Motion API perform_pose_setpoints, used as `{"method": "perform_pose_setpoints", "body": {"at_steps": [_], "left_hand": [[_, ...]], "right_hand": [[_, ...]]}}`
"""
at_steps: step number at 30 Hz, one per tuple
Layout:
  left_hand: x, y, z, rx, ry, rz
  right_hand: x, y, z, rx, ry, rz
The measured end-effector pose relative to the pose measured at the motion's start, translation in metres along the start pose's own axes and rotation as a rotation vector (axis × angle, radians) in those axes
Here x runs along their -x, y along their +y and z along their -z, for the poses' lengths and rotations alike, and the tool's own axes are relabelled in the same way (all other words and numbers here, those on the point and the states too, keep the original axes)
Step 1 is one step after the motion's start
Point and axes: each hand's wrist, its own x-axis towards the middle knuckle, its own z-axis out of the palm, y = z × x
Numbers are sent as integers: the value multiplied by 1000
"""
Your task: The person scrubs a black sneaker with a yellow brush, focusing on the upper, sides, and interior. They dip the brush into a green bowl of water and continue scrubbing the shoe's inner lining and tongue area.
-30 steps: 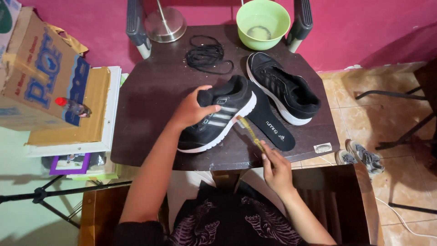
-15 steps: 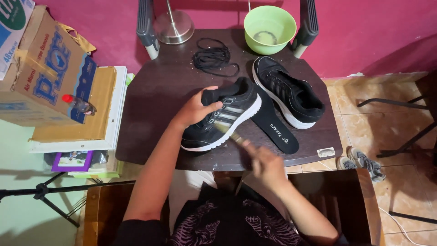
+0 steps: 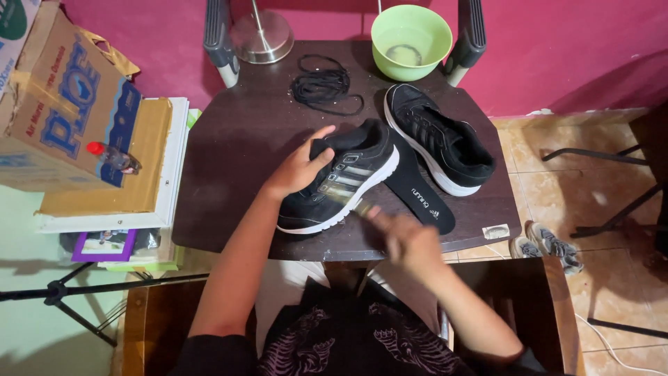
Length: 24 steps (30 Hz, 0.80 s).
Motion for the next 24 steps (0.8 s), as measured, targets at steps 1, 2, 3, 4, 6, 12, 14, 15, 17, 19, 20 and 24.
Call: {"method": "perform_pose_setpoints", "body": {"at_steps": [1,2,3,4,6,12,14,15,17,19,20,24], "left_hand": [[1,3,0,0,-3,-1],[3,6,0,-20,12,10],[5,9,1,-40,27,20],[6,10,2,-44,30,23],[4,13,3,-85,-24,36],[4,20,-3,-55,29,178],[5,32,-5,-124,25,245],[6,38,-7,-190,21,315],[5,36,-10,-193,40,325],[8,37,-13,-199,69,335],[9,41,-13,-207,65,346],[6,33,-12,-156,56,351]], "right_hand": [[2,17,-4,1,1,-3],[3,35,-7,42,28,15],[3,53,-10,82,56,33],[5,41,-11,77,57,36],[9,16,-11,-69,-108,142],[6,39,0,-170,-63,71],[13,53,-8,-107,-62,71],[17,60,-12,-47,-65,70],[8,71,1,-7,-9,32],[5,63,2,28,47,5],[7,47,-4,-15,-4,52],[6,76,-2,70,16,50]]}}
